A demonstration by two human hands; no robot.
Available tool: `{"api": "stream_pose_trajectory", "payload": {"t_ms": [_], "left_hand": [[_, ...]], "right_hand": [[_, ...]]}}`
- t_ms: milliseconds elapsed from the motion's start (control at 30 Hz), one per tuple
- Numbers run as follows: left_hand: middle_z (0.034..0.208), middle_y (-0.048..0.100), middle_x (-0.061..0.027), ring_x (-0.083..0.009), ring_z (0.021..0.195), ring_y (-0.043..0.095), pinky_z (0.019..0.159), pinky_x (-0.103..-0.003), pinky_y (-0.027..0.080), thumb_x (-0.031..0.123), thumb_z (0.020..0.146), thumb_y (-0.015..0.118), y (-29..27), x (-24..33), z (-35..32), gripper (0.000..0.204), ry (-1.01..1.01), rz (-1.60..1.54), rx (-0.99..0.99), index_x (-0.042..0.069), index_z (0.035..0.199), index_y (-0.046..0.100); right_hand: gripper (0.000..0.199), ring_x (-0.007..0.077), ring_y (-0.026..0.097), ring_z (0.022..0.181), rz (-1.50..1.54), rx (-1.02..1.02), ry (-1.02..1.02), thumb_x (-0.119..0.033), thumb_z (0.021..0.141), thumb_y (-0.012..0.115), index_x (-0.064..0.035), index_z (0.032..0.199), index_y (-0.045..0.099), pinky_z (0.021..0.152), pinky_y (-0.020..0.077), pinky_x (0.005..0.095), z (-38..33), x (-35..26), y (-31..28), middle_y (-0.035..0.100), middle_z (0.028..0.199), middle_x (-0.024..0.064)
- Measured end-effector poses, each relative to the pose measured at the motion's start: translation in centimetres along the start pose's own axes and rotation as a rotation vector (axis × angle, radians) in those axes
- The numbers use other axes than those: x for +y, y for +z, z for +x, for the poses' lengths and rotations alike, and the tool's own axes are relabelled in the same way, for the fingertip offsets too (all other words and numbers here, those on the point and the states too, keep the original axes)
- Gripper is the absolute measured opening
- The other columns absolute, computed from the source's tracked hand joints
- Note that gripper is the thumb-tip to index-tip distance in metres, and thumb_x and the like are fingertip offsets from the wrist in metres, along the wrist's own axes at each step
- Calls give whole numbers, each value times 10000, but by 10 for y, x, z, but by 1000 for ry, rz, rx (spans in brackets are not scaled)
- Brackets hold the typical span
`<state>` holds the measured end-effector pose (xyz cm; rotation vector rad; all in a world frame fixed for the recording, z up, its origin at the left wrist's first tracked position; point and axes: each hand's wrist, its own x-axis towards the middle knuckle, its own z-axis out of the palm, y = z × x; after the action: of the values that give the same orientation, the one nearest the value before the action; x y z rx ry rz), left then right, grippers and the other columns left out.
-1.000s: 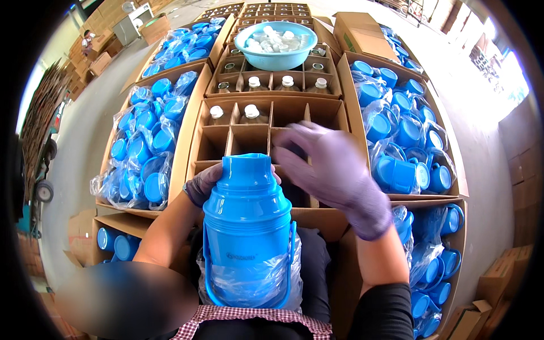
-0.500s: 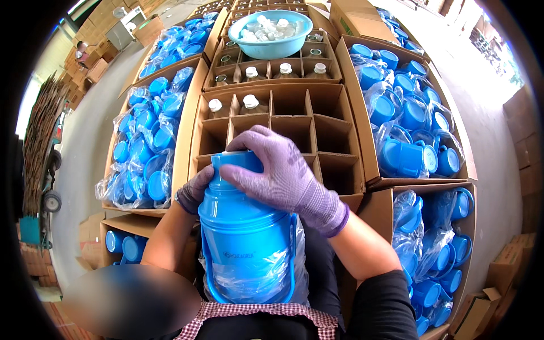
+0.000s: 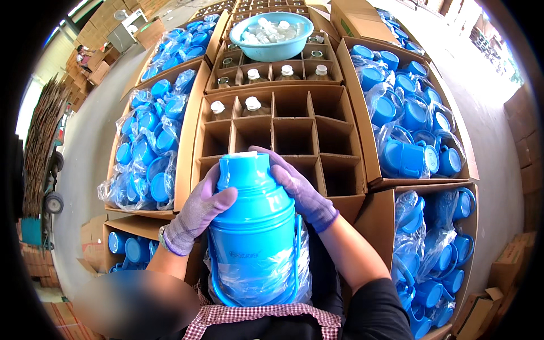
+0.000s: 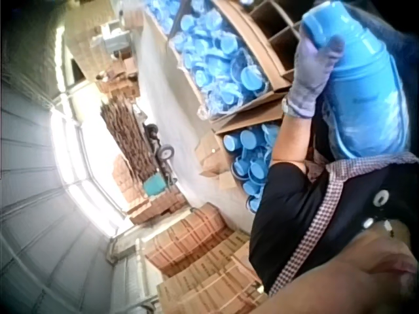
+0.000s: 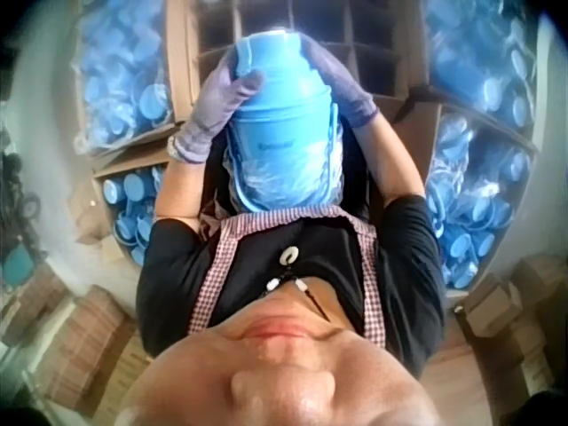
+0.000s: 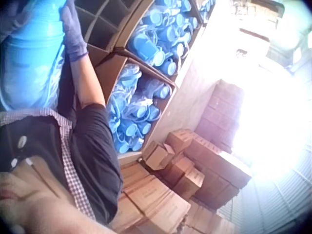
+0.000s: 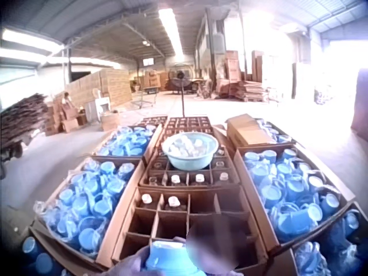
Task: The person assembles thermoses by hand, inserting metal vacuum flasks into blue outer shells and attaching the plastic neck components.
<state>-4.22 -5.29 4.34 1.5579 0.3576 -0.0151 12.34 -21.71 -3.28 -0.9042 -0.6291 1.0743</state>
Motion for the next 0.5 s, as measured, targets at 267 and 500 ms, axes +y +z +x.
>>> {"api": "stream_pose_trajectory", "payload": {"t_ms": [267,500], "left_hand": [[1335,640,-151,-244,1210,638,986,-341,554,603,997,570,-44,-116,66,844,-146,-461,-316,16,1572,373],[1275,648,-133,-210,1103,642,906,-317,557,436,964,656,10,-62,30,831,-2,-623,-362,42,1610,312]], "right_hand": [[666,403,718,1084,-1153,-60,-495,-318,822,846,-59,1383,598,955,587,454,-67,-90,184,664,1303,217],[588,361,616,1248,-675,-646,-356,-416,841,838,-13,1252,716,1074,481,472,9,-182,103,663,1343,179]]}}
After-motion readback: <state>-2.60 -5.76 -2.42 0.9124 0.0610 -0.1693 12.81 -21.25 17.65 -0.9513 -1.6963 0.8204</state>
